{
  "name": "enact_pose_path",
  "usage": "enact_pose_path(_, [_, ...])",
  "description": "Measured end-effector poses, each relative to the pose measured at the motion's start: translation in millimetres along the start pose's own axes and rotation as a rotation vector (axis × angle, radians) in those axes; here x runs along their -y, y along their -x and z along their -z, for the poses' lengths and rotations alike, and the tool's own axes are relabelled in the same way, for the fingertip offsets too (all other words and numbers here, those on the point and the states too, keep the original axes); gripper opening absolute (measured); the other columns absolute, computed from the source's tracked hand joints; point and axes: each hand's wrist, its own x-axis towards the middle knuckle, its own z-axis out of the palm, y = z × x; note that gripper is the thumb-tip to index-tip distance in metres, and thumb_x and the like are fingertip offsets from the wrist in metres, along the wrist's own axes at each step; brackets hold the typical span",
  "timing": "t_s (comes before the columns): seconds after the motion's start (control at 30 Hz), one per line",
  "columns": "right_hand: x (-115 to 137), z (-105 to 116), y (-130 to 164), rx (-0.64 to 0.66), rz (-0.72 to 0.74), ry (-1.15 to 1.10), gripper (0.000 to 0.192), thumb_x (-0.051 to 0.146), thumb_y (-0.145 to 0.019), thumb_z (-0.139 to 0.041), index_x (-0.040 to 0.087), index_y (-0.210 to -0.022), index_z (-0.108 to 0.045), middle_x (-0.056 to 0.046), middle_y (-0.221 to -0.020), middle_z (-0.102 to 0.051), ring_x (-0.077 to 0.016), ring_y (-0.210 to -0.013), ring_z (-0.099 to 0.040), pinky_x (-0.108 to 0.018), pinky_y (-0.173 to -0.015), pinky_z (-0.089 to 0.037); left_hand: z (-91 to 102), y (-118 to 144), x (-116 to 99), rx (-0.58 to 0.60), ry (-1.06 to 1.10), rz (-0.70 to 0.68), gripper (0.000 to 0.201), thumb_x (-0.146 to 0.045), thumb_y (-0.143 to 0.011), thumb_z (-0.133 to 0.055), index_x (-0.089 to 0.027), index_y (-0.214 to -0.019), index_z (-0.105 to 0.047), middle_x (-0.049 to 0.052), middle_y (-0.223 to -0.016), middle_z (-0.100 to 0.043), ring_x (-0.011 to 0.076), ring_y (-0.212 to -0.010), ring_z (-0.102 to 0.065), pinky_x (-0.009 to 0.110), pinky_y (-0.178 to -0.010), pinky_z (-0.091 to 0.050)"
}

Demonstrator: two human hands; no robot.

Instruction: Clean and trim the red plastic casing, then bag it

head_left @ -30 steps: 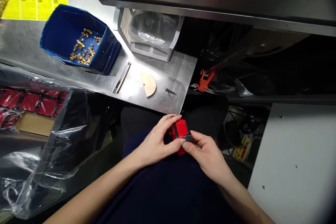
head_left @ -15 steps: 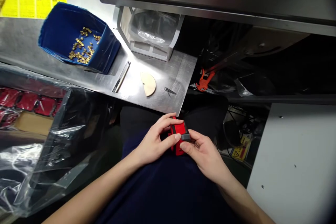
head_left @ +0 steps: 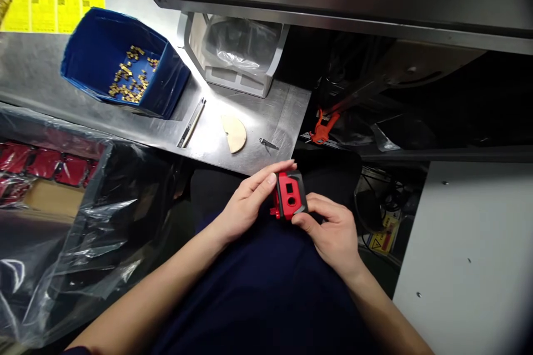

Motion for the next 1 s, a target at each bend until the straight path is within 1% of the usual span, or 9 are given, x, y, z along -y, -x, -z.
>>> enact_pose_path(0.17, [42,4,-6,-0.068,0.126,-0.009,0.011,0.03,-0.089,-0.078,0.022,-0.082,-0.076,0.0,-0.075,-0.064,-0.0133,-0.068,-0.057,-0.026,-0.064,-0.045,-5.9,12,-30,0.077,0.026,-0.105,0.052,-0.035,-0.107,-0.046,-0.028,-0.158,-0.038,0.007,-0.159,-0.046,0.025,-0.144,-0.046,0.034,-0.118,-0.038])
enact_pose_path(0.3, [52,4,-10,-0.075,0.117,-0.052,0.009,0.028,-0.088,-0.079,0.022,-0.083,-0.075,0.002,-0.076,-0.064,-0.0101,-0.068,-0.056,-0.022,-0.063,-0.043,-3.3,17,-38,0.148,0.005,-0.097,0.071,-0.043,-0.101,-0.057,-0.027,-0.163,-0.024,0.008,-0.164,-0.036,0.0291,-0.148,-0.04,0.039,-0.121,-0.034])
enact_pose_path(0.37, [51,3,-11,-0.059,0.09,-0.061,0.01,0.027,-0.088,-0.079,0.021,-0.082,-0.074,0.003,-0.077,-0.064,-0.0094,-0.069,-0.056,-0.021,-0.064,-0.043,-2.4,19,-38,0.159,-0.02,-0.066,0.08,-0.045,-0.097,-0.064,-0.027,-0.163,-0.022,0.01,-0.162,-0.038,0.0309,-0.144,-0.043,0.041,-0.119,-0.036])
enact_pose_path(0.53, [50,-3,-11,-0.041,0.057,-0.012,0.018,0.029,-0.088,-0.08,0.019,-0.077,-0.069,0.004,-0.074,-0.062,-0.0078,-0.067,-0.054,-0.02,-0.063,-0.041,-12.7,22,-31,0.027,-0.069,-0.048,0.069,-0.047,-0.093,-0.067,-0.026,-0.15,-0.036,0.007,-0.132,-0.056,0.0252,-0.117,-0.057,0.036,-0.101,-0.046])
enact_pose_path(0.67, [47,-10,-9,-0.036,0.026,-0.002,0.022,0.031,-0.089,-0.079,0.018,-0.075,-0.068,0.003,-0.075,-0.062,-0.0089,-0.07,-0.055,-0.021,-0.066,-0.041,-26.2,17,-25,-0.123,0.058,0.052,0.037,-0.049,-0.103,-0.048,-0.027,-0.132,-0.051,0.002,-0.116,-0.061,0.0206,-0.104,-0.058,0.031,-0.09,-0.046])
enact_pose_path(0.77, [42,-13,-9,-0.043,-0.02,-0.021,0.025,0.034,-0.09,-0.078,0.018,-0.074,-0.067,0.003,-0.075,-0.062,-0.0096,-0.07,-0.055,-0.021,-0.067,-0.041,-28.4,11,-23,-0.211,0.082,0.141,0.034,-0.051,-0.107,-0.041,-0.024,-0.118,-0.059,0.001,-0.111,-0.064,0.0172,-0.099,-0.06,0.027,-0.084,-0.046])
enact_pose_path(0.83, [39,-13,-11,-0.051,-0.072,-0.049,0.031,0.04,-0.091,-0.075,0.018,-0.072,-0.067,0.002,-0.073,-0.062,-0.0097,-0.068,-0.054,-0.022,-0.065,-0.041,-25.6,8,-22,-0.201,0.105,0.186,0.036,-0.052,-0.106,-0.044,-0.025,-0.119,-0.062,0.001,-0.112,-0.066,0.0168,-0.1,-0.061,0.027,-0.085,-0.047])
enact_pose_path(0.93, [34,-10,-14,-0.035,-0.215,-0.148,0.041,0.054,-0.092,-0.07,0.016,-0.074,-0.069,0.001,-0.069,-0.059,-0.0103,-0.064,-0.049,-0.023,-0.06,-0.038,-19.9,9,-21,-0.126,0.113,0.163,0.036,-0.05,-0.105,-0.048,-0.031,-0.134,-0.062,0.001,-0.132,-0.064,0.0204,-0.121,-0.059,0.029,-0.101,-0.045])
enact_pose_path(1.0, [30,-8,-16,-0.009,-0.317,-0.218,0.048,0.06,-0.09,-0.07,0.015,-0.075,-0.068,0.001,-0.067,-0.055,-0.0106,-0.062,-0.045,-0.023,-0.056,-0.036,-17.9,11,-18,-0.09,0.099,0.148,0.035,-0.048,-0.105,-0.051,-0.031,-0.131,-0.066,0.001,-0.136,-0.063,0.0221,-0.129,-0.056,0.03,-0.108,-0.041])
